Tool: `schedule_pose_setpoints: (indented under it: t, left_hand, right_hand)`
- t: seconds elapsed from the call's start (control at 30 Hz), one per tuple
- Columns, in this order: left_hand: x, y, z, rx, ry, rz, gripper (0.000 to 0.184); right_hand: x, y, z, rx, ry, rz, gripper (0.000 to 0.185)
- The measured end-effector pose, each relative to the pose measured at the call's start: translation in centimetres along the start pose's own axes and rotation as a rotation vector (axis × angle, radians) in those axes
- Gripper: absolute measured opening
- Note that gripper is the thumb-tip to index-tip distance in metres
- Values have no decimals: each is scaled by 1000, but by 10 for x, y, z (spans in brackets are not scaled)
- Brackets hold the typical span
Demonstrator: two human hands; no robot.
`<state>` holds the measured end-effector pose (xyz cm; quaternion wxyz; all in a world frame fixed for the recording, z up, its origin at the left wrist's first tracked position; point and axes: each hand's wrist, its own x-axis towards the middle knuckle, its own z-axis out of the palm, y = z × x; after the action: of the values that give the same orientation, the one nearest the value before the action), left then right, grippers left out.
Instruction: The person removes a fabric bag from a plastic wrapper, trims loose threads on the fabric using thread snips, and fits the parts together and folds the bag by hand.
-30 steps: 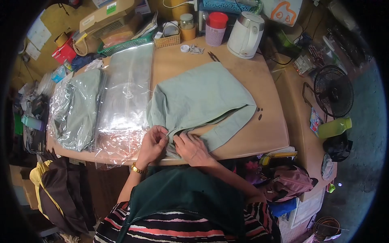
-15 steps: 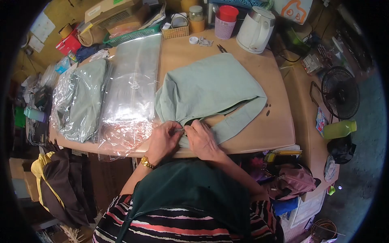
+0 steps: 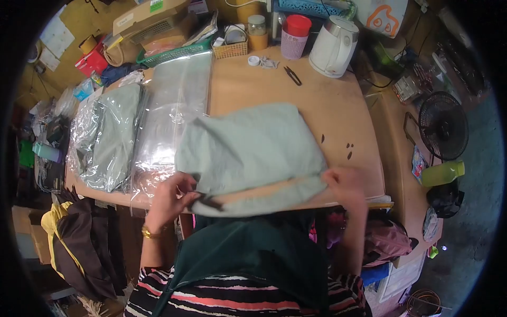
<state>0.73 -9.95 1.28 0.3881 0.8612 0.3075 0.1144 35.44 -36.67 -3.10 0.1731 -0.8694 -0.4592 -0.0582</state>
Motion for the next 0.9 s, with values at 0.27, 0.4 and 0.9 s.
schedule_pose_setpoints:
  t: [0.27,0.4,0.9]
  left_hand:
    - [89,-25,14,249,553,282,43]
    - [102,-43,21,139,552,125,17]
    - [79,7,17,187,363,146,30]
  right_hand:
    - [108,-32,47,955,8,123,16]
    - [137,-17,94,1049,-204,164,14]
    - [304,27,89,379,-124,-45,27]
